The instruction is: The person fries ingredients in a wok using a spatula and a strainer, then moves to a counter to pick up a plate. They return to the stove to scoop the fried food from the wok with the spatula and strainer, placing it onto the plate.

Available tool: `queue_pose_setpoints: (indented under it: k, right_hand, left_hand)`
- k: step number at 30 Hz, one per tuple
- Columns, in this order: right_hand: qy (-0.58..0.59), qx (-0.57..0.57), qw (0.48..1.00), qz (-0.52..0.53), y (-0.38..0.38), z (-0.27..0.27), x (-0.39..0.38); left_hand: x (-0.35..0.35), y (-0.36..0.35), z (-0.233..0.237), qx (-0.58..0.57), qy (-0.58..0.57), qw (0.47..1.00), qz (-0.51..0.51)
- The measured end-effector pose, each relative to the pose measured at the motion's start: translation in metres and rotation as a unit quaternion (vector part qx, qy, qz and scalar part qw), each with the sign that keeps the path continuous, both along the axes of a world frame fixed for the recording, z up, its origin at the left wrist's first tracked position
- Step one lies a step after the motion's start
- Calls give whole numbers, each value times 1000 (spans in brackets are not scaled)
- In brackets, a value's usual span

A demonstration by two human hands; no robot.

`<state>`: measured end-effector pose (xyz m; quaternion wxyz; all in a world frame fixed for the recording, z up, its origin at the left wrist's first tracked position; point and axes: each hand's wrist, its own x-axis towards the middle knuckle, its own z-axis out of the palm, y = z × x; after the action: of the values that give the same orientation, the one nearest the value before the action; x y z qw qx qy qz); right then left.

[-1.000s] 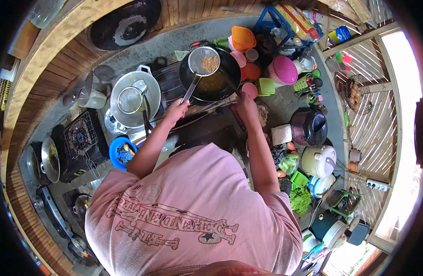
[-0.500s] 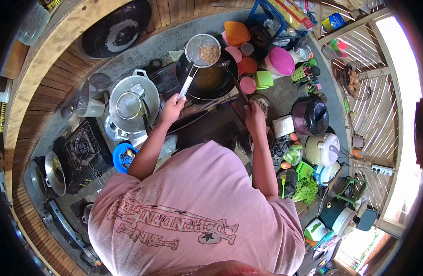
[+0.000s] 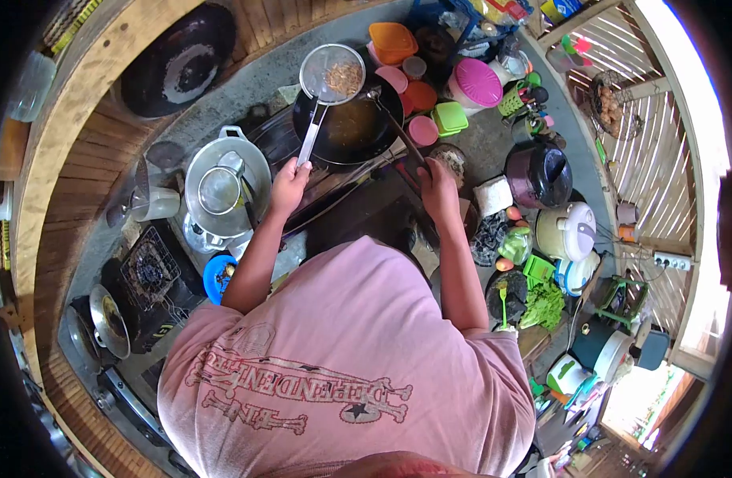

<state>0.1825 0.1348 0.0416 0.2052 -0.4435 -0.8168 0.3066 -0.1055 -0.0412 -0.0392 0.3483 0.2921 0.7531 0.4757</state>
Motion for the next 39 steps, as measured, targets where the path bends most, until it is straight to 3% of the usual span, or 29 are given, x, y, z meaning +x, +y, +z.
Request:
queue_pose_setpoints:
  k: [4, 6, 11, 12, 14, 16, 17, 23, 39]
  right_hand:
    - [-10, -7, 999, -35, -9, 0, 3]
    - [26, 4, 999, -20, -12, -2, 3]
    - [-7, -57, 996, -67, -19, -6, 16]
    - [11, -60, 996, -66, -22, -9, 22]
    - [25, -64, 994, -82, -24, -17, 38]
    - [110, -180, 975, -71, -24, -36, 55]
    - [190, -330, 921, -84, -24, -41, 61]
    - [261, -482, 826, -130, -25, -48, 65]
    - [339, -527, 777, -54, -11, -34, 106]
  left_hand:
    - [2, 1, -1, -8, 20, 1000, -13]
    - [1, 1, -12, 41, 6, 999, -16]
    - [-1, -2, -11, 40, -41, 998, -23]
    - [0, -2, -11, 45, -6, 999, -29]
    - [7, -3, -3, 51, -55, 996, -41]
    - [15, -3, 9, 30, -97, 993, -54]
    - [21, -2, 18, 21, -130, 990, -52]
    - [37, 3, 32, 39, -216, 975, -42]
    - [92, -2, 80, 81, -221, 972, 20]
